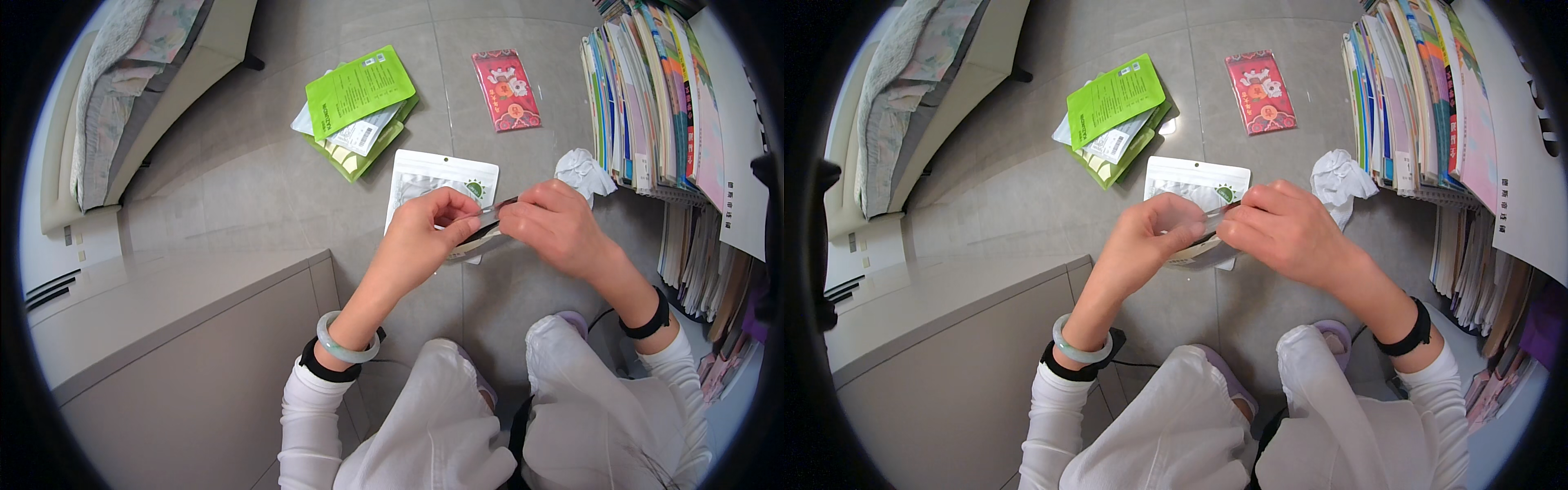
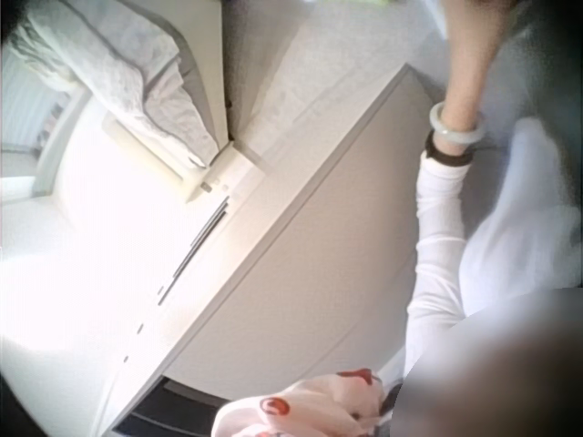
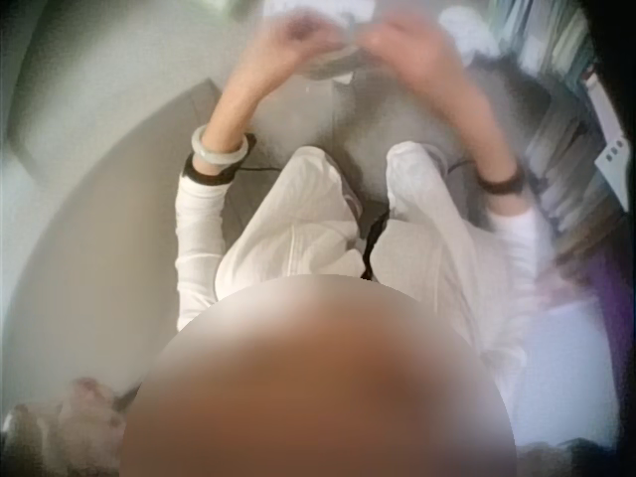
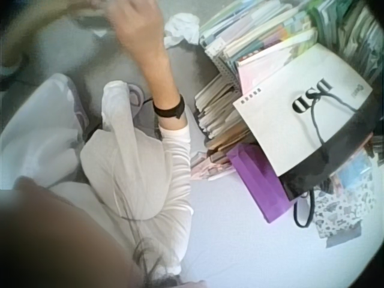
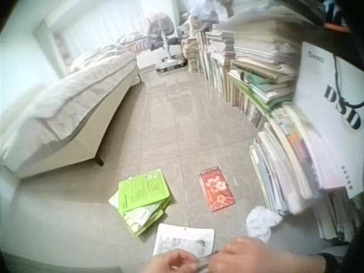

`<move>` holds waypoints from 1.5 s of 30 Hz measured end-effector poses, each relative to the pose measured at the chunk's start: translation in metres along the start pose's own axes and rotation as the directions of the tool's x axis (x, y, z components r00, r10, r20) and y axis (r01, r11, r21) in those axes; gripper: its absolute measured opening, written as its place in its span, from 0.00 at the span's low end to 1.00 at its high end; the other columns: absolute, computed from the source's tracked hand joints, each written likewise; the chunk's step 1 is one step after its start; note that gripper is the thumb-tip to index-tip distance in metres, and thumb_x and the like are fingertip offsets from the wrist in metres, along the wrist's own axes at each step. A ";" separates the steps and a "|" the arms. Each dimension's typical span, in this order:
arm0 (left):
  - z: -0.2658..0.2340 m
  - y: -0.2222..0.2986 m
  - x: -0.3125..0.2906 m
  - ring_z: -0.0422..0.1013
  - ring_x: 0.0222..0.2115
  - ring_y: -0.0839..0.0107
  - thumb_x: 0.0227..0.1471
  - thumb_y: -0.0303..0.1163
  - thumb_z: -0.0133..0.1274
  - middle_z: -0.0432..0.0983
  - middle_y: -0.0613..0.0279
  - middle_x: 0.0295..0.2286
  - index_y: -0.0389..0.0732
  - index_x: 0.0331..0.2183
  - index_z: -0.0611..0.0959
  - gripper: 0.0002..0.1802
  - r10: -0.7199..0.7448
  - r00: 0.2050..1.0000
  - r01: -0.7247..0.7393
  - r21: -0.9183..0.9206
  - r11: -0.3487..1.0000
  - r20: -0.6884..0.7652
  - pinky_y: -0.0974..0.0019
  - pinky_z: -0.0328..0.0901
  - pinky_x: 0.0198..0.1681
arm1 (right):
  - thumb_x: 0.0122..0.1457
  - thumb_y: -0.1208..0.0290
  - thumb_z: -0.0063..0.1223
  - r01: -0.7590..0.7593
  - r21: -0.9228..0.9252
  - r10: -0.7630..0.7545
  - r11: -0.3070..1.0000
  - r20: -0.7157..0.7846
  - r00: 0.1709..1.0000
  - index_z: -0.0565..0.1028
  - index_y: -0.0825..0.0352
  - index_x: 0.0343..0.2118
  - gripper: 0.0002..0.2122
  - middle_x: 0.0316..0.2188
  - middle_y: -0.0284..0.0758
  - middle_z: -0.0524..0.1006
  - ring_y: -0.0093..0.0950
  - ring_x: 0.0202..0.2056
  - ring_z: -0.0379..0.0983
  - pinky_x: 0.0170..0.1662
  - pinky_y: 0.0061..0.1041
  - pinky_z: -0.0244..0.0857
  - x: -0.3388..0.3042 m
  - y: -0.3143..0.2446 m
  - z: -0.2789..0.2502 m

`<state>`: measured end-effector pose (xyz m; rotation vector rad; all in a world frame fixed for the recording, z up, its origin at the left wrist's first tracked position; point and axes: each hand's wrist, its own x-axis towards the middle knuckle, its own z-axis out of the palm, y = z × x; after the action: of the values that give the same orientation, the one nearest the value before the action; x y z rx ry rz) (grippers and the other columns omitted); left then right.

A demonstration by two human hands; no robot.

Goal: The person retrieves several packaged items from a shelf, sits on the floor, and wipes each item with a white cloth. They open and close some packages, then place the items into a black box before returning the box to the shelf.

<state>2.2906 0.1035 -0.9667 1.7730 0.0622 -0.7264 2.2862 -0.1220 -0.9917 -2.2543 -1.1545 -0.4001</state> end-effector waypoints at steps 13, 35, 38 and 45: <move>-0.001 0.008 -0.009 0.71 0.26 0.82 0.48 0.24 0.64 0.79 0.67 0.26 0.36 0.39 0.80 0.14 0.098 0.989 -0.096 0.022 0.995 -0.108 0.74 0.66 0.30 | 0.45 0.75 0.68 -0.440 0.444 0.529 0.781 -0.096 0.843 0.75 0.67 0.36 0.15 0.31 0.31 0.76 0.29 0.34 0.71 0.37 0.26 0.63 0.016 -0.012 -0.012; -0.008 -0.013 -0.007 0.64 0.22 0.84 0.52 0.35 0.63 0.75 0.70 0.21 0.35 0.29 0.83 0.12 0.216 0.959 -0.209 0.055 0.976 -0.186 0.73 0.59 0.26 | 0.52 0.72 0.66 -0.757 0.573 0.617 0.315 0.482 0.622 0.81 0.71 0.29 0.07 0.22 0.27 0.78 0.13 0.26 0.69 0.30 0.17 0.62 0.014 0.017 -0.032; -0.018 -0.012 -0.004 0.65 0.23 0.84 0.52 0.35 0.63 0.76 0.71 0.22 0.36 0.31 0.84 0.11 0.073 0.988 -0.082 -0.065 0.995 -0.134 0.74 0.59 0.26 | 0.52 0.73 0.65 -0.753 0.621 0.660 0.219 0.474 0.583 0.80 0.71 0.29 0.06 0.22 0.28 0.78 0.13 0.26 0.69 0.29 0.17 0.61 0.011 0.022 -0.031; -0.018 -0.003 -0.002 0.67 0.22 0.80 0.51 0.36 0.64 0.78 0.67 0.24 0.36 0.32 0.85 0.12 0.132 0.991 -0.126 0.204 0.971 -0.015 0.71 0.62 0.26 | 0.53 0.74 0.64 -0.694 0.573 0.678 0.436 0.298 0.672 0.81 0.70 0.28 0.05 0.20 0.27 0.77 0.14 0.25 0.67 0.28 0.19 0.60 0.008 0.019 -0.026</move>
<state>2.2955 0.1208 -0.9652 1.9619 -0.1107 -0.6306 2.3060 -0.1412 -0.9736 -1.8475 -0.1848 0.3416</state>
